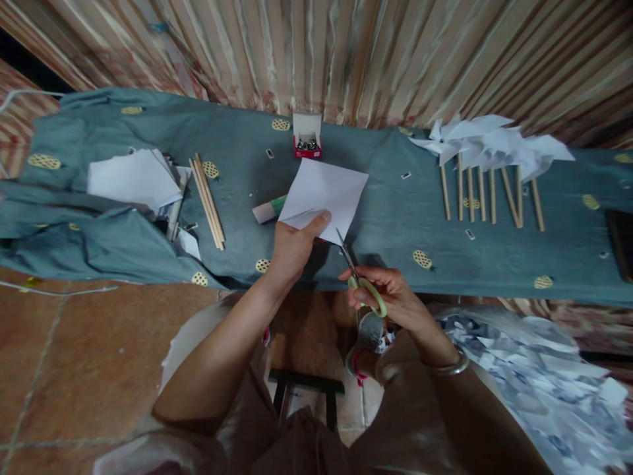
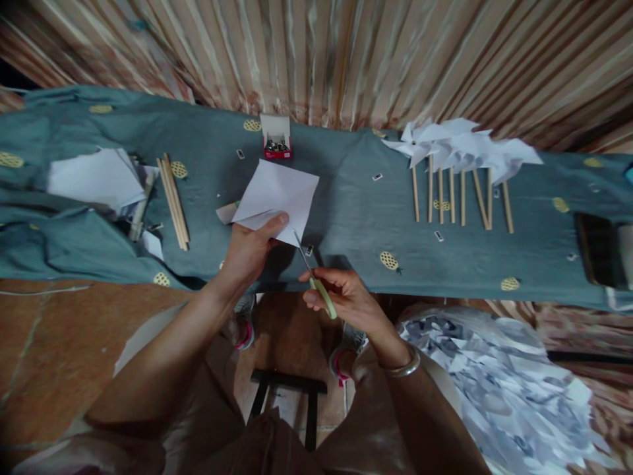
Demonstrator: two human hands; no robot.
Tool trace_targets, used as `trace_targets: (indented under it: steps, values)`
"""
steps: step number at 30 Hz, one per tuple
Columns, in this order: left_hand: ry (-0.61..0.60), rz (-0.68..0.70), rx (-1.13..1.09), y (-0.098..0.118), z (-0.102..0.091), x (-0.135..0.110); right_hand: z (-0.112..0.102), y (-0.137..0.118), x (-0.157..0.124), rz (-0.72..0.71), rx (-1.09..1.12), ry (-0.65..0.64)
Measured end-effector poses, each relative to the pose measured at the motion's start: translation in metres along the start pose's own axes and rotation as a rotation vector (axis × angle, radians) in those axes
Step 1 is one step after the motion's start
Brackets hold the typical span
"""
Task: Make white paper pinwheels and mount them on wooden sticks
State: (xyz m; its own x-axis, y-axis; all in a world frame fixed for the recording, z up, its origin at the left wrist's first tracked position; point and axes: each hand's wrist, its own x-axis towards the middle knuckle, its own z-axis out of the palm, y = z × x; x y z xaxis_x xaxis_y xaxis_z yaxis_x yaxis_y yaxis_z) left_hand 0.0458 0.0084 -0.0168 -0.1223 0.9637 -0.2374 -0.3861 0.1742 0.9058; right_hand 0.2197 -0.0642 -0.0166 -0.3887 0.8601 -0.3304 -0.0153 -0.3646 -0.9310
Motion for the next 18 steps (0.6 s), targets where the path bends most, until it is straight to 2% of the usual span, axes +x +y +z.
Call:
trace_targets:
  steps: [18]
  values:
    - [0.028, -0.014, 0.019, -0.0001, 0.0003, -0.0017, 0.0016, 0.0002, 0.0017, 0.003, 0.008, 0.014]
